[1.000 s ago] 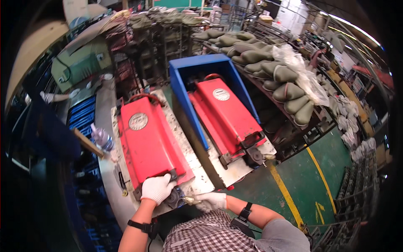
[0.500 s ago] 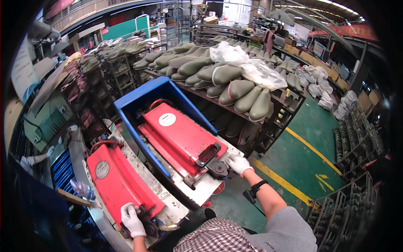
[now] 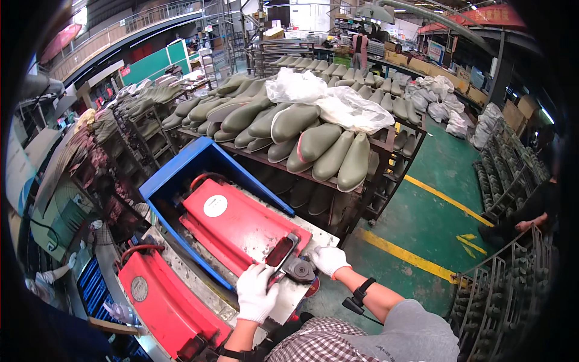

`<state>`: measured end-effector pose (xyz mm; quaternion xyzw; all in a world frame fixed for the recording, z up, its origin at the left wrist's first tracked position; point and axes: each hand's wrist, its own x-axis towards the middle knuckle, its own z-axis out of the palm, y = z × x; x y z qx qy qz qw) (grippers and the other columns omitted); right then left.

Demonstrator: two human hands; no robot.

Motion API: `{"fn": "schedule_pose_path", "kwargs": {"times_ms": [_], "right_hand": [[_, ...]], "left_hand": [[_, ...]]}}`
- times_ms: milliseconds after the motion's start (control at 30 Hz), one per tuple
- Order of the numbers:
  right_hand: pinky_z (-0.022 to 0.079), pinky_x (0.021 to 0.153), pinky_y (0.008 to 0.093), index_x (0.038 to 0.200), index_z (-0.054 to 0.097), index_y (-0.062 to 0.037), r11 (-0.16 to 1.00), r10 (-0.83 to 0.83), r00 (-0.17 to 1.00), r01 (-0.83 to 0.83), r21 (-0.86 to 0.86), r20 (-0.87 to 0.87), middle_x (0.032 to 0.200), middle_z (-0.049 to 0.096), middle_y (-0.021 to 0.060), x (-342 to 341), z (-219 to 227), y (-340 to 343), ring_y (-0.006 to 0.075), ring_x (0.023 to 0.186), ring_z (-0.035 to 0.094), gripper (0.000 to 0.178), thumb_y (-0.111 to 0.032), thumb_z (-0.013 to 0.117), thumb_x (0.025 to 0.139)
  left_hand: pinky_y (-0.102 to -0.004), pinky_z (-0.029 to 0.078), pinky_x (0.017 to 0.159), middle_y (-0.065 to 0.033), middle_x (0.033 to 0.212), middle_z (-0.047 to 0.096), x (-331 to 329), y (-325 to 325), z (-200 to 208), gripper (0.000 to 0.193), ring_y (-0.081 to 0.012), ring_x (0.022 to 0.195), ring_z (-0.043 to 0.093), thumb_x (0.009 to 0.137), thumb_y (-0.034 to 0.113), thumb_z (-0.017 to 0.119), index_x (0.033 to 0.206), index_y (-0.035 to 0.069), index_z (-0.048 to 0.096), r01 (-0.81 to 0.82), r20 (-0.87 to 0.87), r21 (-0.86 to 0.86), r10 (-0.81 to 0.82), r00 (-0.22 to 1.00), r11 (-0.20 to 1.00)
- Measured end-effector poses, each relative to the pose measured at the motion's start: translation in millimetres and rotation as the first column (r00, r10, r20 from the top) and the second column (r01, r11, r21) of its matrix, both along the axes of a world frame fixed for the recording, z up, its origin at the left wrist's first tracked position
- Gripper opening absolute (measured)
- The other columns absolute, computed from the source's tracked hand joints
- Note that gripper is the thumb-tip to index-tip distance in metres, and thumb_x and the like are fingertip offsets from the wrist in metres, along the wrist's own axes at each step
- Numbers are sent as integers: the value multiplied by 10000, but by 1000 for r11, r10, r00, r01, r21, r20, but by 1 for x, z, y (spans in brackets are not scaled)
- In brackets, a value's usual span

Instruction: Operating industrial setting and shaping press machinery to shape and set manufactured leather shoes.

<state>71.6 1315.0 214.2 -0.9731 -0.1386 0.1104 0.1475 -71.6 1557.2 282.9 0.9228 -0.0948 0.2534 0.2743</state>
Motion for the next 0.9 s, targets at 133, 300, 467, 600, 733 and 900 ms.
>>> {"fn": "schedule_pose_path", "kwargs": {"times_ms": [133,300,467,600,733,900], "right_hand": [[567,846,501,1016,750,-97,996,87,992,-85,28,-86,966,746,211,12,9,-3,405,917,726,524,-524,445,1015],[559,893,489,1052,763,-112,998,-46,994,50,33,-97,999,750,215,7,7,1,416,968,720,550,-538,417,1017],[468,1082,465,1386,639,-134,957,48,889,89,275,-455,1340,655,250,-78,31,-19,389,1247,635,665,-629,377,1027],[498,1025,458,1349,631,-90,971,131,880,-21,239,-456,1257,676,286,-118,24,-23,381,1174,672,741,-704,419,993],[571,776,512,1067,675,-60,983,151,980,-134,128,-130,936,732,219,-76,64,-9,376,871,727,464,-490,516,1002],[490,1003,503,1171,691,-44,841,373,885,-449,301,279,1168,677,236,-23,41,51,409,1103,629,387,-349,644,936]], "left_hand": [[-590,355,1120,-167,1242,652,25,-11,-16,554,-415,1295,530,761,191,760,1294,82,655,63,-102,211,-42,994,975],[-591,336,1047,-155,953,677,45,-15,-33,517,-412,1256,524,815,200,719,1319,100,655,-14,-47,259,27,999,966],[-596,331,1063,-168,982,674,43,-15,-28,498,-415,1251,524,826,191,717,1309,83,659,-1,-69,229,17,997,973],[-614,320,1097,-172,1025,661,45,-21,-16,503,-424,1271,516,838,209,712,1322,85,653,-5,-37,186,13,999,983],[-629,310,1129,-167,1064,640,47,-9,16,561,-412,1293,515,821,204,722,1364,95,632,-6,12,127,5,1000,992],[-551,365,1123,-171,1243,609,47,3,81,535,-436,1274,516,740,128,772,1264,88,674,-68,148,103,52,988,992]]}}
